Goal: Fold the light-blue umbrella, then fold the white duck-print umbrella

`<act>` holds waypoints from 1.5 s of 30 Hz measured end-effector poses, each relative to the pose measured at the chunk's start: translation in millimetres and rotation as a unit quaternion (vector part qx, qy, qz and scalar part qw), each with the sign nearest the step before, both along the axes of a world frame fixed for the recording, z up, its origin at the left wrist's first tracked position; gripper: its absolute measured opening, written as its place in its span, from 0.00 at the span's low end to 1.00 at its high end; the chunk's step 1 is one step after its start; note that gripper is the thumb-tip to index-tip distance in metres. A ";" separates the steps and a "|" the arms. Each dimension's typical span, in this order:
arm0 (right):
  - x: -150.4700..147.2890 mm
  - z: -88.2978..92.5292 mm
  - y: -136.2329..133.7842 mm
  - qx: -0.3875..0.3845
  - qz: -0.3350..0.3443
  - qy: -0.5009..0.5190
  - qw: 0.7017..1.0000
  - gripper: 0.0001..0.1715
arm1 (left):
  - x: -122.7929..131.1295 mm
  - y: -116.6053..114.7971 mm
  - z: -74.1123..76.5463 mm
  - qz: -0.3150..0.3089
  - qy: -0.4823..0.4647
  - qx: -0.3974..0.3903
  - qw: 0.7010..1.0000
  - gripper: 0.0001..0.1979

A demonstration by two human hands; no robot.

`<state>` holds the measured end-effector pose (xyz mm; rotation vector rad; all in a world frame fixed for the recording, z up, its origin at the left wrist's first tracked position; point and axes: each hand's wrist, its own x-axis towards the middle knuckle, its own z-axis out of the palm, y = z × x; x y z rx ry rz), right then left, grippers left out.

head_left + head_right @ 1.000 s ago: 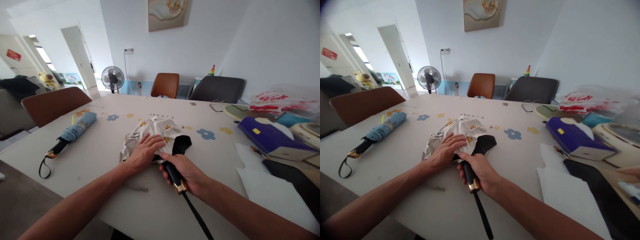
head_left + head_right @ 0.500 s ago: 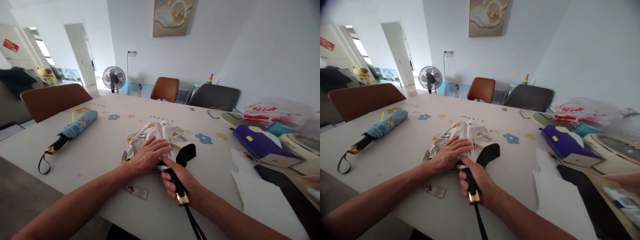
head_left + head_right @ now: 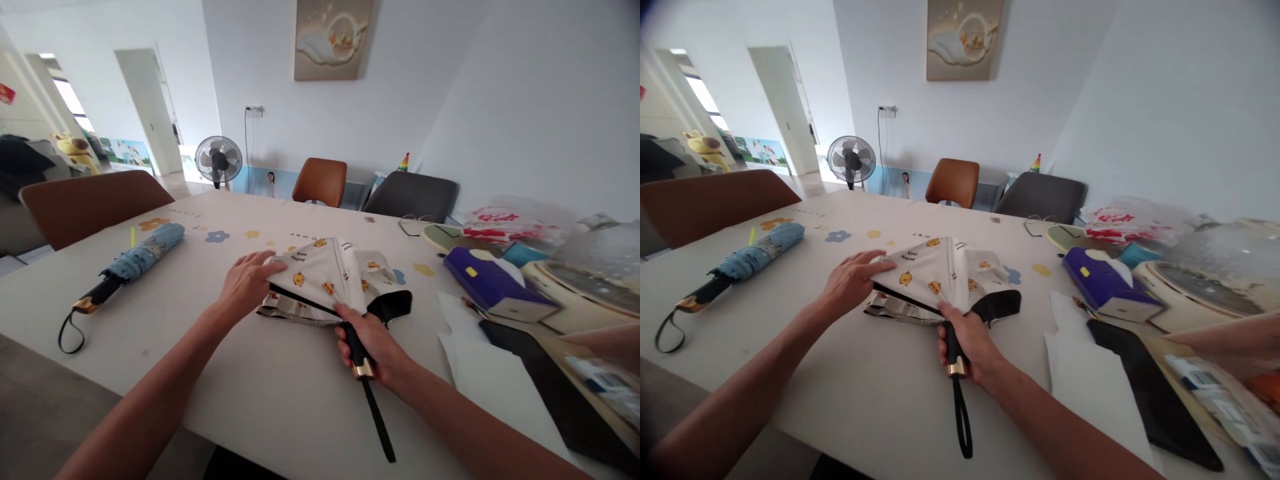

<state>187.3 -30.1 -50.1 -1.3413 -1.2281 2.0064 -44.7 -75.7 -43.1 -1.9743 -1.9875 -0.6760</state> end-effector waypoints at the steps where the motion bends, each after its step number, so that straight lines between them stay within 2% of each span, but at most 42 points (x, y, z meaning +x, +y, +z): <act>1: 0.2 -0.3 0.7 -0.001 0.002 -0.008 1.000 0.17 | -2.7 -4.0 -1.3 -0.008 -0.006 -0.060 0.998 0.25; 4: 2.0 0.0 2.4 -0.005 0.021 -0.020 1.000 0.15 | -17.2 -18.6 -5.7 -0.056 -0.029 -0.185 0.981 0.21; 8: 4.0 0.8 3.8 -0.013 0.043 -0.024 0.999 0.16 | -46.0 -33.8 -0.8 -0.087 -0.071 -0.252 0.961 0.21; 10: 3.5 1.4 3.3 -0.013 0.047 -0.030 0.998 0.17 | -55.4 -33.2 6.8 -0.060 -0.087 -0.263 0.959 0.23; 13: 0.8 2.5 0.6 -0.012 0.051 -0.048 0.997 0.18 | -48.4 -17.0 20.7 -0.019 -0.113 -0.201 0.973 0.23; 16: -2.9 2.0 -2.8 0.003 0.049 -0.041 0.998 0.16 | -10.6 13.6 36.3 -0.089 -0.140 -0.131 0.977 0.18; 19: -5.1 -0.9 -4.7 0.014 0.049 -0.025 0.998 0.15 | 47.1 48.1 51.0 -0.187 -0.123 -0.093 0.970 0.14; 21: -5.2 -3.9 -4.8 0.020 0.050 -0.020 0.998 0.14 | 86.2 68.8 56.1 -0.220 -0.098 -0.091 0.966 0.11; 25: -3.6 -9.3 -3.1 0.034 0.075 -0.022 0.996 0.16 | 142.8 97.7 49.2 -0.244 0.067 -0.120 0.960 0.11; 27: -3.0 -10.3 -2.6 0.039 0.091 -0.025 0.995 0.18 | 156.4 105.0 44.4 -0.234 0.143 -0.142 0.951 0.07; 29: -2.8 -9.5 -3.0 0.039 0.094 -0.025 0.994 0.19 | 162.9 107.6 46.3 -0.212 0.166 -0.157 0.950 0.07; 32: -2.3 -6.2 -4.3 0.035 0.086 -0.025 0.995 0.18 | 169.6 105.8 63.7 -0.181 0.110 -0.119 0.970 0.08; 34: -1.7 -4.8 -4.5 0.029 0.089 -0.025 0.995 0.18 | 176.0 104.9 75.8 -0.167 0.026 -0.080 0.982 0.07; 36: -1.3 -5.2 -3.7 0.025 0.099 -0.028 0.994 0.19 | 182.0 107.8 79.0 -0.169 -0.075 -0.093 0.978 0.05; 38: -1.4 -7.4 -2.2 0.024 0.109 -0.031 0.993 0.20 | 183.2 115.4 71.6 -0.190 -0.175 -0.175 0.950 0.04; 40: -1.9 -10.5 -0.8 0.022 0.112 -0.034 0.993 0.20 | 176.1 125.1 59.5 -0.217 -0.267 -0.251 0.905 0.06; 41: -2.3 -12.0 -0.3 0.019 0.109 -0.031 0.993 0.20 | 169.1 129.3 54.2 -0.226 -0.308 -0.253 0.889 0.09; 42: -2.6 -13.3 0.0 0.017 0.103 -0.024 0.994 0.18 | 160.1 132.3 50.2 -0.230 -0.334 -0.227 0.885 0.11; 45: -3.4 -14.9 -0.4 0.015 0.085 0.004 0.996 0.14 | 127.3 131.3 44.5 -0.212 -0.328 -0.108 0.914 0.14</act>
